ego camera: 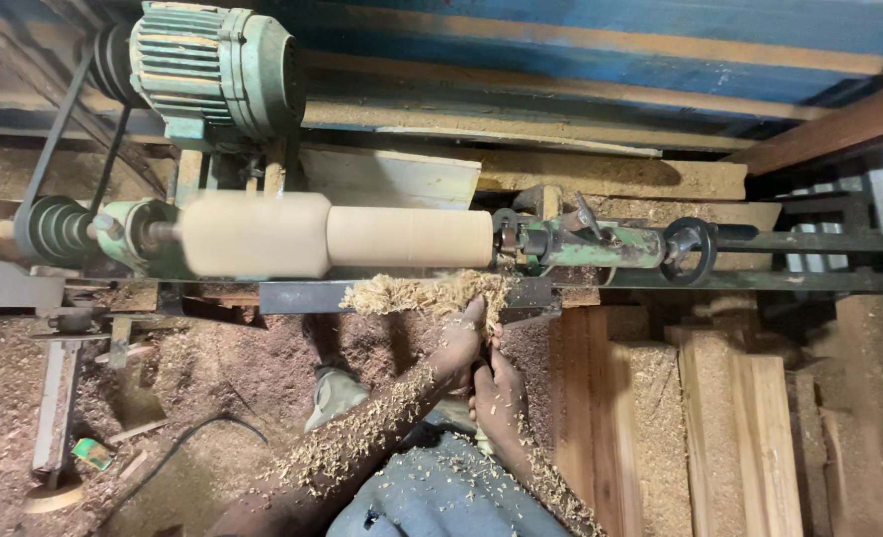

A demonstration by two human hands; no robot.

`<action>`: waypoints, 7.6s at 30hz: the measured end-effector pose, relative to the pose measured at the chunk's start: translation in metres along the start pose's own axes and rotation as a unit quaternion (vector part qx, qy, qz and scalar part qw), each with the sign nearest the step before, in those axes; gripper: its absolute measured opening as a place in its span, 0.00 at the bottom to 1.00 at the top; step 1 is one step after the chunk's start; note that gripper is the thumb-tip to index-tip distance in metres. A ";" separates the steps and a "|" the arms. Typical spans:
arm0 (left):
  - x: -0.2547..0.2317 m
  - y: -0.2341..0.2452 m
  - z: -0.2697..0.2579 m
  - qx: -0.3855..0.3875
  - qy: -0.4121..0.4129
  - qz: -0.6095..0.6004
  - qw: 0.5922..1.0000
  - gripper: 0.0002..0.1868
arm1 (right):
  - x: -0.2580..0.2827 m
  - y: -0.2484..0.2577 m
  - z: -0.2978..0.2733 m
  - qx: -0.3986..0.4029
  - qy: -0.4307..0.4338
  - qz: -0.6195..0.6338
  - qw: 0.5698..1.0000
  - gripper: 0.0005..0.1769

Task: The person shapes a piece of wood spinning on a lathe using a handheld chisel, creating a cylindrical profile with a narrowed section. The person applies the chisel to the wood multiple times, clearing away shavings by hand, and then uses a smaller scraper tool to refine the surface.

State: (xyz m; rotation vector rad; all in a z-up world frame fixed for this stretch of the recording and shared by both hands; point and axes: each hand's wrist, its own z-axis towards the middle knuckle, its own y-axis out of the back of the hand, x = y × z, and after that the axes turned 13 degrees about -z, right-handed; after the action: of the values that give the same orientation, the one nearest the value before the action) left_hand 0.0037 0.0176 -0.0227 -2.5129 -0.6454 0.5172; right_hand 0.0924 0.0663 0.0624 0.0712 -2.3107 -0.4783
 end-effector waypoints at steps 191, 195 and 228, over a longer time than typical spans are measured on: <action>-0.098 0.092 -0.060 -0.021 -0.065 0.100 0.993 0.29 | 0.054 -0.120 -0.032 0.017 -0.012 -0.061 0.998 0.26; -0.110 0.107 -0.072 0.100 -0.030 0.120 0.987 0.28 | 0.023 -0.132 -0.025 -0.025 0.038 -0.169 0.985 0.25; 0.002 0.002 -0.022 0.109 -0.020 -0.103 0.989 0.18 | -0.025 -0.005 0.015 -0.098 0.009 -0.207 0.973 0.23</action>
State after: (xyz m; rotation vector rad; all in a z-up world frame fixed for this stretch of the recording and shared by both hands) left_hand 0.0164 0.0095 -0.0069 -2.2074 -0.8067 0.5326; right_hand 0.0996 0.0715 0.0342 0.4641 -2.2187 -0.9094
